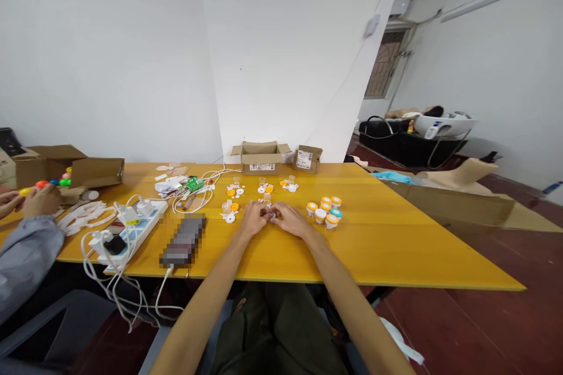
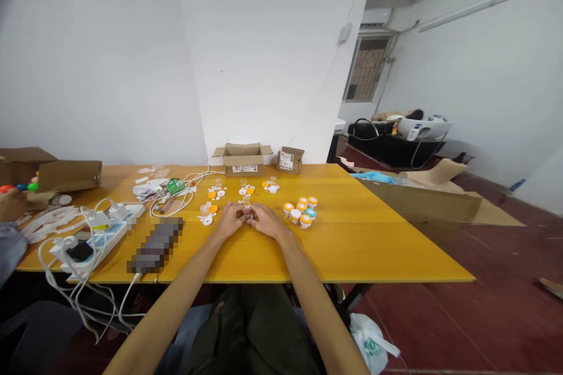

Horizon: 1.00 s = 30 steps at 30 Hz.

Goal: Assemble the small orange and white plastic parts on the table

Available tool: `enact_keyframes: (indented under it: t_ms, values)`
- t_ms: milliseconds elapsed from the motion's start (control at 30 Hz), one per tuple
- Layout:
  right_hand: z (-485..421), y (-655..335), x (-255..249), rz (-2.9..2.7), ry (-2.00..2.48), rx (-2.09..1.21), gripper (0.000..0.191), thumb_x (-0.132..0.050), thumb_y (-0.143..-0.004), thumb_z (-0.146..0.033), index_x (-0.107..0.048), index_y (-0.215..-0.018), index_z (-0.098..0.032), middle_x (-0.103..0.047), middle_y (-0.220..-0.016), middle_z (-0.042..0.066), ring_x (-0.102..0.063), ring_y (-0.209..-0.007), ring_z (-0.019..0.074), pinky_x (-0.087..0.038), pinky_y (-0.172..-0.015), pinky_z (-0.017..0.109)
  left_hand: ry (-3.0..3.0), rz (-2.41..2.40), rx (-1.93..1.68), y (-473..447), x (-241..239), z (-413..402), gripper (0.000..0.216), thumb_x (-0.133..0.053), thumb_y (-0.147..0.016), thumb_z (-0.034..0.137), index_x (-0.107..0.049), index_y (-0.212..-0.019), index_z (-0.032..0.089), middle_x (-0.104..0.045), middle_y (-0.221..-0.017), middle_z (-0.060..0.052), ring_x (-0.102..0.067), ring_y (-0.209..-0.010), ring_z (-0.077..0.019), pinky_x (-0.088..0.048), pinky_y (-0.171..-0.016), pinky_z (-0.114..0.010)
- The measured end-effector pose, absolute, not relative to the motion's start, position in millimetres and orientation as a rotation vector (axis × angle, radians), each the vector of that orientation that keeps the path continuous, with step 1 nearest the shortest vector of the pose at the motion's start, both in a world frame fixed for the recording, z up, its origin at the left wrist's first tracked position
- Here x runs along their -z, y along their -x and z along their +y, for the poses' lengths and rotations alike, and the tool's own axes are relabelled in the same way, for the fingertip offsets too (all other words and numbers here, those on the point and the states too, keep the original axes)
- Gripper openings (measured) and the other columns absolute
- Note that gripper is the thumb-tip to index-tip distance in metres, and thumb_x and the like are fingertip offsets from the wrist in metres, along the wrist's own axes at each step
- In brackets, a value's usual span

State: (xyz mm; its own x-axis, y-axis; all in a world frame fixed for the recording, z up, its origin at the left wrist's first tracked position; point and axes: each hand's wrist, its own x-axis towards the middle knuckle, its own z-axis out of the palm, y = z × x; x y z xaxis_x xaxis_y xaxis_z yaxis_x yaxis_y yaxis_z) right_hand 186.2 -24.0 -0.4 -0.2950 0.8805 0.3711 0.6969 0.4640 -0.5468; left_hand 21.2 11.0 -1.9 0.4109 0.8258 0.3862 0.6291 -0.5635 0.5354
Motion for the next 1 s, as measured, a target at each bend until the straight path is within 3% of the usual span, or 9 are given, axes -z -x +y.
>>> enact_keyframes:
  t_ms: [600,1000]
  values:
    - [-19.4,-186.6,3.3,-2.066,1.311,-0.391,0.014,-0.062,-0.081,-0.013,-0.063,-0.092,-0.022,-0.067,-0.093,0.003,-0.063,-0.087,0.0191,-0.049,-0.081,0.032,-2.365,1.198,-0.918,-21.9,5.9,14.7,0.011,-0.064,-0.082,0.016,-0.067,-0.073,0.021,-0.070,-0.085,-0.002,-0.059,-0.090,-0.0205,-0.045,-0.089,-0.035]
    - [-18.4,-186.9,3.4,-2.031,1.301,-0.420,0.016,-0.062,-0.080,-0.013,-0.064,-0.092,-0.023,-0.067,-0.093,0.002,-0.062,-0.088,0.0192,-0.048,-0.083,0.032,-2.398,1.237,-0.918,-19.9,3.5,14.3,0.007,-0.068,-0.081,0.019,-0.070,-0.075,0.023,-0.069,-0.088,-0.004,-0.059,-0.097,-0.0238,-0.045,-0.090,-0.037]
